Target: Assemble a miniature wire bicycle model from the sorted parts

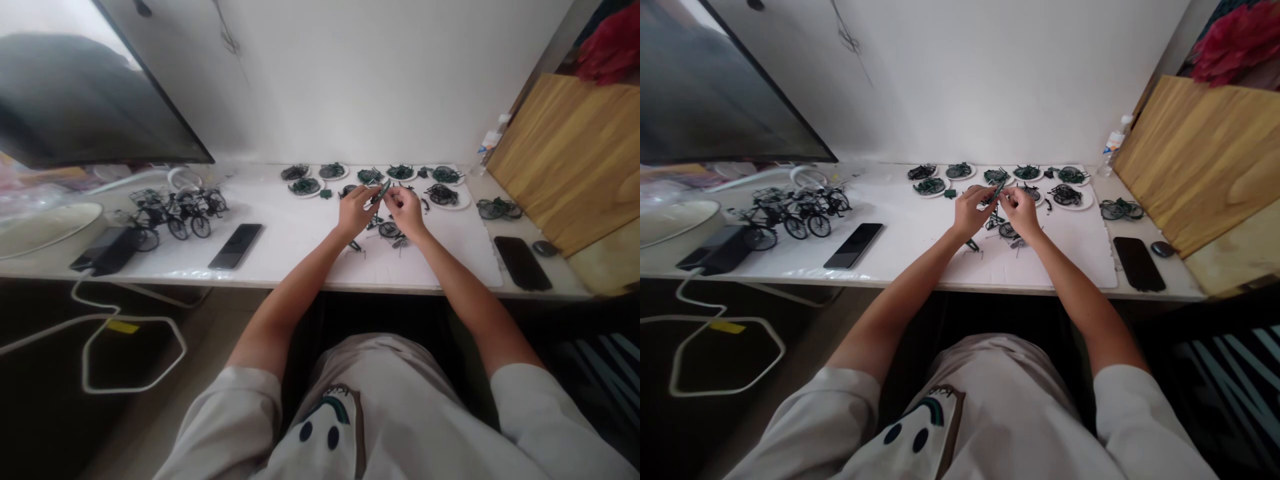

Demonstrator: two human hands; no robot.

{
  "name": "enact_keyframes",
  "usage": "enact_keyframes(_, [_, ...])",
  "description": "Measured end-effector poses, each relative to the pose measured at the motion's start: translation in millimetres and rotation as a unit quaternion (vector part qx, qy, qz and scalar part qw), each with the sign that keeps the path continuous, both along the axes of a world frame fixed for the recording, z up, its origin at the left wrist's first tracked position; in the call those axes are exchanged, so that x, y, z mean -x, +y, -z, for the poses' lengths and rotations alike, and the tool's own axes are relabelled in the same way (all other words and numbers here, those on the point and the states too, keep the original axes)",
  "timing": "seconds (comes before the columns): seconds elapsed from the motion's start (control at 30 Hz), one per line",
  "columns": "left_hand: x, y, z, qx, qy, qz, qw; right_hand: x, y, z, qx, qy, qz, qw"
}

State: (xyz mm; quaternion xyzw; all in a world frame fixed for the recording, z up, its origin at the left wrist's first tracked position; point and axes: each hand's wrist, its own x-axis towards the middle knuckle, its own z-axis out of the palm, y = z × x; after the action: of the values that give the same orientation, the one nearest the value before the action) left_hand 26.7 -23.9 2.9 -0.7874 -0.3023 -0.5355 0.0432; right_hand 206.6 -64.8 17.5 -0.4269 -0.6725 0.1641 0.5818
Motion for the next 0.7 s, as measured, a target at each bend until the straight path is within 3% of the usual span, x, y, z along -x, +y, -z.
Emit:
enact_keyframes(0.37, [-1.2, 1.2, 3.8, 0.003, -0.014, 0.014, 1.0, 1.5, -9.8, -5.3, -0.061, -0.03, 0.044, 0.997])
enact_keyframes(0.7, [1.1, 1.7, 3.8, 0.01, 0.005, 0.014, 1.0, -0.7, -1.1, -2.6, 0.006, 0.011, -0.022, 1.0])
